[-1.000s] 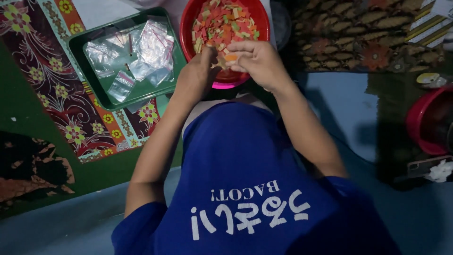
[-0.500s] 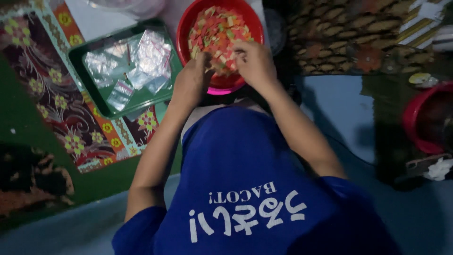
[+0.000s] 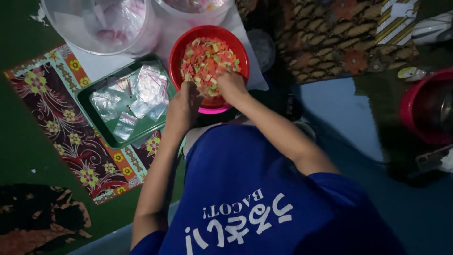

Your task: Bagging small colorful snacks from a bowl into individual plastic bags while sitting on the floor.

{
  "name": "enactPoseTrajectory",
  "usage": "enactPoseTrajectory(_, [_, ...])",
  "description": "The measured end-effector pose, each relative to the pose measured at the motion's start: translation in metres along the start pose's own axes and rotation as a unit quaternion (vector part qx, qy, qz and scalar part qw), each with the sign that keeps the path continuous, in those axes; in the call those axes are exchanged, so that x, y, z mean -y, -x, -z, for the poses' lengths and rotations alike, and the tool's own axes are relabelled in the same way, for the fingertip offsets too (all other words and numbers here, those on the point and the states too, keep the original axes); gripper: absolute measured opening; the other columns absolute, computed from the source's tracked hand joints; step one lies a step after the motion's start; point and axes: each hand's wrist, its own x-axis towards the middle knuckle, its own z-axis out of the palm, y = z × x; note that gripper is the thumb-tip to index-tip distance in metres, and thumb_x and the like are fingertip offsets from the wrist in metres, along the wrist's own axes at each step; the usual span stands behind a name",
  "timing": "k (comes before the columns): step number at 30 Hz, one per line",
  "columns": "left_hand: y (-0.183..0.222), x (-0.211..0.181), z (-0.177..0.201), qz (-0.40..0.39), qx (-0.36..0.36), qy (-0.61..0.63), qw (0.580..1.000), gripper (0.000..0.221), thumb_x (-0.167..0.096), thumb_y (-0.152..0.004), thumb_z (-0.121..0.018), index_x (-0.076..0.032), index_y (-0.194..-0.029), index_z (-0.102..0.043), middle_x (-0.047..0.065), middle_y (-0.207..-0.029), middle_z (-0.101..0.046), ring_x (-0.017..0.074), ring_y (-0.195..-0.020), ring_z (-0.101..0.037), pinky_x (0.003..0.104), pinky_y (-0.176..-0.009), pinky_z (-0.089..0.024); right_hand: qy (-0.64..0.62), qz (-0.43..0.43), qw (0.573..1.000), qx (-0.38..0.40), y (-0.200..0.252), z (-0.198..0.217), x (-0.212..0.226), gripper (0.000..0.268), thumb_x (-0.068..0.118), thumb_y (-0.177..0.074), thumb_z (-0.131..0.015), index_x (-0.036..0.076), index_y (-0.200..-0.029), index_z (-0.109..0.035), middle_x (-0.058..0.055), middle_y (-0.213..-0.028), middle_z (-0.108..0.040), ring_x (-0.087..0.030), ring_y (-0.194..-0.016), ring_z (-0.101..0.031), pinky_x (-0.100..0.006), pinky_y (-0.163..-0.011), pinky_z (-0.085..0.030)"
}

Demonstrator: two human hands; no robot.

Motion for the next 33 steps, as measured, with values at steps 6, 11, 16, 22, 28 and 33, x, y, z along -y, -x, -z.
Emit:
enactPoseTrajectory(6, [0.003,0.0,0.0,-0.004,-0.01,0.016,1.0,0.037,-0.025,-0.097,-0.07,-0.014,-0.123,-0.047,0.013,-0.103,-0.074,0.0434,-0.094,-0.071,0.057,-0.079,-0.055,-0.011,0.019,1.0,0.008,-0.004,-0.01,-0.012,0.016,0.01,-0.083,-0.062,0.005,-0.083,-0.077,-0.013,-0.077,-0.069,-0.039,-0.082,-0.072,-0.052,-0.065,-0.062])
enactPoseTrajectory(11, [0.005,-0.006,0.0,-0.004,-0.019,0.049,0.999,0.035,-0.019,-0.096,-0.072,-0.013,-0.12,-0.048,0.012,-0.102,-0.075,0.044,-0.095,-0.07,0.058,-0.079,-0.054,-0.024,0.014,0.999,-0.038,-0.004,0.006,-0.009,0.004,0.006,-0.08,-0.068,0.006,-0.083,-0.071,-0.011,-0.08,-0.065,-0.036,-0.08,-0.07,-0.045,-0.065,-0.062])
enactPoseTrajectory(16, [0.005,-0.01,0.001,0.004,-0.02,0.05,0.999,0.032,-0.018,-0.096,-0.07,-0.013,-0.119,-0.048,0.011,-0.1,-0.075,0.0444,-0.094,-0.07,0.059,-0.079,-0.053,-0.066,0.008,0.995,-0.076,-0.004,0.018,-0.01,0.012,0.005,-0.083,-0.067,0.008,-0.094,-0.071,-0.012,-0.089,-0.062,-0.036,-0.084,-0.07,-0.044,-0.069,-0.062])
enactPoseTrajectory(22, [0.004,-0.007,-0.002,0.005,-0.015,0.045,0.999,0.034,-0.018,-0.096,-0.071,-0.012,-0.12,-0.048,0.012,-0.101,-0.075,0.0442,-0.095,-0.07,0.059,-0.079,-0.053,-0.249,-0.029,0.965,-0.08,-0.007,0.05,-0.008,0.017,-0.004,-0.082,-0.076,0.006,-0.096,-0.077,-0.012,-0.085,-0.067,-0.035,-0.083,-0.072,-0.038,-0.069,-0.062])
enactPoseTrajectory(28, [0.005,-0.013,-0.001,-0.007,-0.023,0.048,0.999,0.034,-0.017,-0.096,-0.072,-0.011,-0.121,-0.05,0.012,-0.1,-0.076,0.0436,-0.095,-0.071,0.058,-0.079,-0.054,-0.325,-0.082,0.938,-0.091,0.001,0.075,0.002,0.018,0.007,-0.078,-0.088,0.011,-0.093,-0.079,-0.008,-0.079,-0.071,-0.026,-0.079,-0.073,-0.032,-0.068,-0.063])
enactPoseTrajectory(33, [0.001,-0.009,-0.004,0.011,0.005,0.042,0.999,0.034,-0.018,-0.097,-0.07,-0.01,-0.122,-0.049,0.013,-0.101,-0.075,0.0441,-0.097,-0.07,0.058,-0.08,-0.054,-0.482,-0.156,0.859,-0.075,0.009,0.102,0.034,0.021,0.009,-0.083,-0.088,0.012,-0.101,-0.077,-0.006,-0.086,-0.074,-0.014,-0.081,-0.075,-0.029,-0.076,-0.062])
